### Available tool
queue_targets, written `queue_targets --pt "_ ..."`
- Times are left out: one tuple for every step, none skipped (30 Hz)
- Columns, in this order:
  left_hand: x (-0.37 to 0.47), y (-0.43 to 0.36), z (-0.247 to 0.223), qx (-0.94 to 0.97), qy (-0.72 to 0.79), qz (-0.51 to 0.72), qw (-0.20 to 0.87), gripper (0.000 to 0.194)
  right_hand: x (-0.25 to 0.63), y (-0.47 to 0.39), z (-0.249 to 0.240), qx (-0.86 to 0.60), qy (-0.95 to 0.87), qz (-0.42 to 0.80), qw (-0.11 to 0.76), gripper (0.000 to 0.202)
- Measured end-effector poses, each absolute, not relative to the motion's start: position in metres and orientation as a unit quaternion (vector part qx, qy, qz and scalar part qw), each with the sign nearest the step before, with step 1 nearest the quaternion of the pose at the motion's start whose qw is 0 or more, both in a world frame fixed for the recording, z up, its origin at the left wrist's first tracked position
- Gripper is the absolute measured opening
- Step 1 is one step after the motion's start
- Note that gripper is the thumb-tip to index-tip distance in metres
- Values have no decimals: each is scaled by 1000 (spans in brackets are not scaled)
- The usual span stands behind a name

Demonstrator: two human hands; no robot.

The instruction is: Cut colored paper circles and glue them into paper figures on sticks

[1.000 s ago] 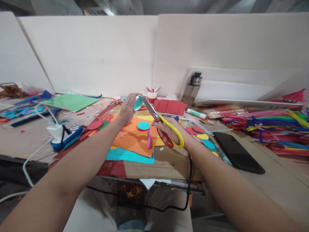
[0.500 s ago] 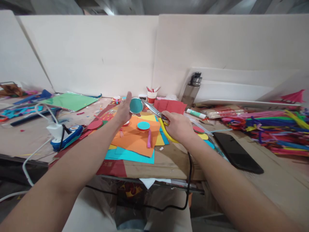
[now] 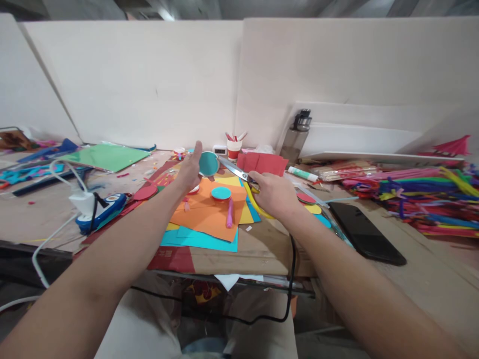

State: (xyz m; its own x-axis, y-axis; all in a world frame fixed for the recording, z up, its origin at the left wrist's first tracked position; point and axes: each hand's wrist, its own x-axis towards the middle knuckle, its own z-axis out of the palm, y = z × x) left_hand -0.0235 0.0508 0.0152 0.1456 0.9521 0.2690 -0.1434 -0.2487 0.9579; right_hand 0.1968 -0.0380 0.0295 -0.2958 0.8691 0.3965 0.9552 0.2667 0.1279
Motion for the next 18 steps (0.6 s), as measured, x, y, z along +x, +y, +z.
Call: queue_targets --pt "-23 50 16 565 356 554 498 83 196 -38 29 -583 -784 -172 123 38" --pt "-23 49 16 560 353 561 497 83 196 -38 29 -586 -783 -170 122 37" --pt "-23 48 16 555 348 567 500 82 196 -38 28 -588 -781 -168 123 37" --pt "-23 48 16 553 344 564 508 82 196 -38 28 -589 -781 -167 123 36" --pt "-23 49 16 551 339 561 517 82 196 -38 28 -589 -781 -166 124 36" --pt "-23 49 16 549 334 556 528 81 196 -38 27 -588 -782 -165 124 36" --pt "-23 50 15 546 329 550 539 82 196 -37 27 -587 -782 -166 124 37" --pt "-23 50 15 543 326 544 550 82 195 -37 27 -586 -783 -167 124 39" --pt "-23 51 15 539 324 539 560 82 195 -37 27 -586 -783 -170 125 40" --pt "-23 51 14 534 323 535 569 82 195 -37 26 -585 -782 -172 125 41" --pt "-23 52 14 529 323 533 577 82 195 -37 26 -586 -782 -174 124 42" --pt "-23 52 14 523 321 533 583 81 195 -37 27 -587 -781 -176 120 42" --pt "-23 52 13 517 318 535 588 80 194 -37 27 -589 -780 -176 115 41" --pt "-22 52 13 513 312 537 593 79 194 -38 27 -591 -780 -176 109 40" --pt "-22 52 13 509 304 539 598 78 194 -38 27 -592 -780 -176 104 38" --pt "-22 52 13 507 295 540 603 77 193 -38 27 -592 -780 -177 99 38" --pt "-22 52 12 504 287 541 609 77 193 -38 27 -593 -779 -178 97 37" --pt "-22 52 12 501 279 540 616 77 192 -39 27 -593 -779 -180 97 37"
